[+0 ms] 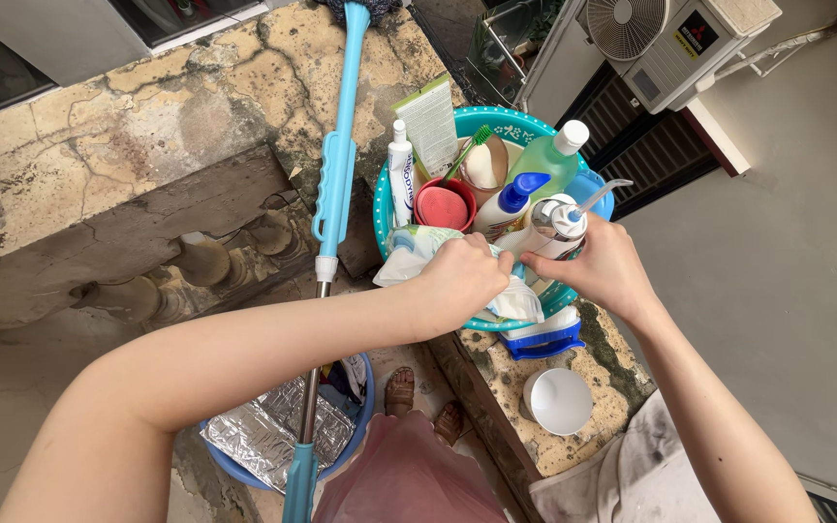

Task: The person waters a potted plant using water from a green basin, then gathers various household items including bottles, a mug, a toothbrush, and a small blue case, placing them into a blue basin on a balcony ledge.

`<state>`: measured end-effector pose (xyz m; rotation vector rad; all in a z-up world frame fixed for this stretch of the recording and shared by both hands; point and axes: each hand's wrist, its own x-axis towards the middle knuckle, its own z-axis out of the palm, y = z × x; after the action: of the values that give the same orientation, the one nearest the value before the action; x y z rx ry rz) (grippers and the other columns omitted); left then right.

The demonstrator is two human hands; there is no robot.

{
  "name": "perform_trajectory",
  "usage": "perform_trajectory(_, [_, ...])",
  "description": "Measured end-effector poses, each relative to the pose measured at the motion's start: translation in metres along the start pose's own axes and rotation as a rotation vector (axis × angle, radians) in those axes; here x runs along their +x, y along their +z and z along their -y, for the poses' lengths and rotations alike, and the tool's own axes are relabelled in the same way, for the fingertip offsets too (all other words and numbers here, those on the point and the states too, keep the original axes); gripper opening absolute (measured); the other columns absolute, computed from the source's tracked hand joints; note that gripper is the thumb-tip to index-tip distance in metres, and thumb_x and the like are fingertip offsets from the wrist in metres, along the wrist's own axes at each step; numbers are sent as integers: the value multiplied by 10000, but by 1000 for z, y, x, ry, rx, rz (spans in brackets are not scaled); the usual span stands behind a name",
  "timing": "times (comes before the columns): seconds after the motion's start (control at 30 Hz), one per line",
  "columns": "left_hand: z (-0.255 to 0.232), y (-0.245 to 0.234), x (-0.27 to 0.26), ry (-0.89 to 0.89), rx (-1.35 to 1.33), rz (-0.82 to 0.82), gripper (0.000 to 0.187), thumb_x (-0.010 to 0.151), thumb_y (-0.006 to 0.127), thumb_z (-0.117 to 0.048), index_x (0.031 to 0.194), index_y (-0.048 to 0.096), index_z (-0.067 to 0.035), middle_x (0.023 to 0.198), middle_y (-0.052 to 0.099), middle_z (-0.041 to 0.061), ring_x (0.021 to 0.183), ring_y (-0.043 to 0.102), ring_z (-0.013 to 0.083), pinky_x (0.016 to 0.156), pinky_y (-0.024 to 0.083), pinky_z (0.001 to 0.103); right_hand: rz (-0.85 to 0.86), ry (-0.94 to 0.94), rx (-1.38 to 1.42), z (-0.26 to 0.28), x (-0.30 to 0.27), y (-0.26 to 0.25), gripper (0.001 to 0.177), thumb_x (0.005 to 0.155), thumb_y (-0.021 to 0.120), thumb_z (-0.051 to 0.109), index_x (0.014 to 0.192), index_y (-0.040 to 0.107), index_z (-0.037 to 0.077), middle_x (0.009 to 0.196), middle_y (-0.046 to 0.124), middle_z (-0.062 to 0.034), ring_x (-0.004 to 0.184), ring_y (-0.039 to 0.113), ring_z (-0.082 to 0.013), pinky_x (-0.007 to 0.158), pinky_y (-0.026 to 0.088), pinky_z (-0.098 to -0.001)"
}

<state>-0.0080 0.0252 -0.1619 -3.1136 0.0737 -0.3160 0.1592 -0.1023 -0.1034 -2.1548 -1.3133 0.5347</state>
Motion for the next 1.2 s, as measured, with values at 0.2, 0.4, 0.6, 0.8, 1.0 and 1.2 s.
perform_trajectory(0.2, [-10, 1, 5, -54, 79, 42, 361, 655, 784, -162, 953, 655, -5, 688, 707, 86, 758, 708, 244, 478, 566, 320, -10, 43, 34, -17, -2, 11, 504, 724, 865, 307, 1144, 716, 74, 1017, 795, -89, 928, 771, -204, 846, 589, -373])
perform_trajectory(0.4, [-18, 7, 10, -72, 129, 103, 339, 656, 784, -159, 927, 651, -7, 696, 695, 76, 744, 695, 245, 443, 559, 338, 113, 63, 364, -61, -13, -5, 576, 740, 867, 241, 1260, 685, 74, 1067, 761, -74, 860, 671, -133, 718, 549, -309])
perform_trajectory(0.6, [-16, 14, 9, -62, 88, 82, 344, 663, 800, -126, 952, 675, 11, 687, 694, 62, 759, 686, 245, 460, 542, 332, -336, 96, 210, -126, 37, -19, 614, 840, 826, 241, 1387, 618, 55, 1164, 671, -68, 936, 661, -135, 763, 562, -301])
perform_trajectory(0.8, [-25, 11, 20, -37, 123, 274, 198, 702, 806, -143, 878, 777, -56, 932, 714, 79, 844, 699, 332, 435, 546, 409, -335, 156, 45, -131, 51, 15, 570, 800, 843, 286, 1292, 675, 51, 1015, 748, -141, 907, 734, -206, 822, 586, -354])
perform_trajectory(1.0, [-38, 12, 26, -53, 261, 311, 307, 656, 814, -206, 924, 777, -61, 1007, 713, 141, 910, 703, 403, 386, 538, 374, -396, 157, 15, -116, 51, 18, 552, 804, 828, 236, 1297, 668, 50, 1030, 745, -159, 885, 737, -241, 799, 588, -372])
perform_trajectory(1.2, [-24, -20, 13, -125, 19, 344, 776, 697, 870, -298, 1371, 602, -24, 971, 735, 121, 961, 713, 297, 577, 558, 390, -381, 175, 20, -110, 49, 16, 530, 823, 815, 221, 1297, 662, 38, 1026, 754, -165, 883, 737, -243, 805, 585, -373])
